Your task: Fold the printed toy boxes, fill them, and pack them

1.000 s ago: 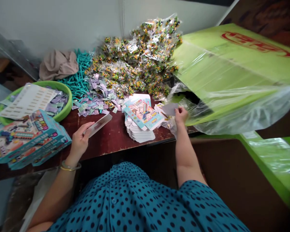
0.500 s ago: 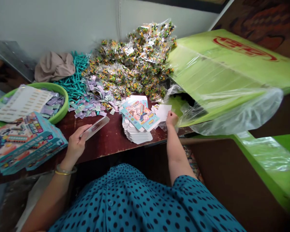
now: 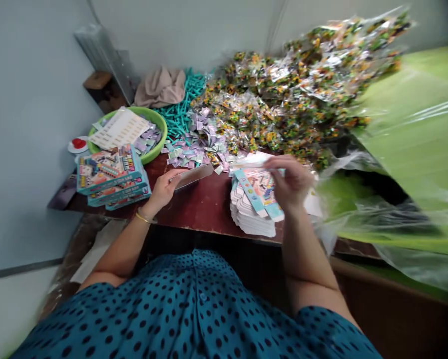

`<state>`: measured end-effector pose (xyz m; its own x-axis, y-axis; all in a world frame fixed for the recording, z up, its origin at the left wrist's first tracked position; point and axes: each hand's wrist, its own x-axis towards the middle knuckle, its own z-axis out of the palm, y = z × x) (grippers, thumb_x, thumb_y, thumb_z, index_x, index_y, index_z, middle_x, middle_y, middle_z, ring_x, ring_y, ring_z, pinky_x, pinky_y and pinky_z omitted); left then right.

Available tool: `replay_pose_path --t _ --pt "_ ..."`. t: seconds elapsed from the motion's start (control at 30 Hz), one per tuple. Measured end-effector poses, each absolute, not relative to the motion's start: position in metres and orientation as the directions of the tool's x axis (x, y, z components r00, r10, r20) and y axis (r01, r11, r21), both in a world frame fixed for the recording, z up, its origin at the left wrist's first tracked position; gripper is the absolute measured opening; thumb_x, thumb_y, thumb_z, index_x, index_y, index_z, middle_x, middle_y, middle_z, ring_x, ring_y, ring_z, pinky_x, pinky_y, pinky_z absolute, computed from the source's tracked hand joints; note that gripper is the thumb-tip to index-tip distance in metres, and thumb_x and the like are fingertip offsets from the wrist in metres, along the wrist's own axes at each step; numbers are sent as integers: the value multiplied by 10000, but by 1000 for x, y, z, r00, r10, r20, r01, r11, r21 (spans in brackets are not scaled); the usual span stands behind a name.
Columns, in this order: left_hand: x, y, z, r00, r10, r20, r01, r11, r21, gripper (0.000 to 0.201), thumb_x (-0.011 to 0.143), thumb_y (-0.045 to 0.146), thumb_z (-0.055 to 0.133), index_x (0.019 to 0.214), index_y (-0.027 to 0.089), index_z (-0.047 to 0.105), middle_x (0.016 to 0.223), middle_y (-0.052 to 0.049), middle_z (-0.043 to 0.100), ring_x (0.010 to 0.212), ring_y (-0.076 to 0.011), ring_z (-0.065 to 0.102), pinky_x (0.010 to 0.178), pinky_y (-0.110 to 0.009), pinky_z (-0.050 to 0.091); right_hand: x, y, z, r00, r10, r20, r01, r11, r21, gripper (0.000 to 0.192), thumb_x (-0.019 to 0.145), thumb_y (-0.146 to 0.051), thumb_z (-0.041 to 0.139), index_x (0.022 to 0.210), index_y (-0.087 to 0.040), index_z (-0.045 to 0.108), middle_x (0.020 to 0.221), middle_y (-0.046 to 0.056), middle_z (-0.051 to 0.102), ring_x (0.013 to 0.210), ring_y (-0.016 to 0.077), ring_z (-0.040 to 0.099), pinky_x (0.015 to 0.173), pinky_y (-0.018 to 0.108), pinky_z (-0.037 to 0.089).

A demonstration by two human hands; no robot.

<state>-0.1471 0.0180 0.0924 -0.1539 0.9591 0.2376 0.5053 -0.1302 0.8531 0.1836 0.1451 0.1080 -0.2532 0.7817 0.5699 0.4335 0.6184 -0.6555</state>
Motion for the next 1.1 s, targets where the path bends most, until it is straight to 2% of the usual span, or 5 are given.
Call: replay_pose_path --t 0.2,0.43,0.6,0.8,1.1 --pt "-156 5 90 -166 919 358 567 -208 797 483 1068 486 402 1217 148 714 1245 -128 737 1191 -248 674 1085 -399 487 45 126 85 -703 331 629 -25 873 -488 242 1009 -400 567 1112 -315 768 1111 56 777 1060 264 706 974 490 559" --pt "-125 -36 36 243 891 384 791 -411 453 363 1035 288 495 1352 221 660 1354 -123 688 1348 -282 589 1166 -525 439 16 275 58 -419 894 157 729 435 -528 397 1024 -345 472 1304 -152 676 1263 143 720 1121 258 673 990 365 510" --pt "-121 -38 -11 334 939 87 747 -320 583 649 846 534 770 1386 199 641 1447 -171 620 1411 -393 513 1174 -633 398 -11 333 41 -377 926 -30 854 334 -399 298 874 -204 675 1150 -109 734 1126 180 758 1080 271 670 939 325 495" --pt "-160 13 0 -10 994 -108 279 106 954 471 990 572 522 1230 222 727 1250 -138 734 1170 -294 691 1078 -505 518 -63 342 33 -487 872 -35 826 448 -343 197 977 -233 587 1018 -141 757 1090 170 753 1075 273 691 940 366 515" --pt "-151 71 2 -146 964 -224 -17 224 974 420 908 562 621 1121 222 745 1150 -105 751 1055 -278 696 935 -433 570 -178 357 30 -525 830 188 706 548 -449 364 1005 -365 638 1297 -148 615 1278 108 647 1090 212 663 928 431 588"
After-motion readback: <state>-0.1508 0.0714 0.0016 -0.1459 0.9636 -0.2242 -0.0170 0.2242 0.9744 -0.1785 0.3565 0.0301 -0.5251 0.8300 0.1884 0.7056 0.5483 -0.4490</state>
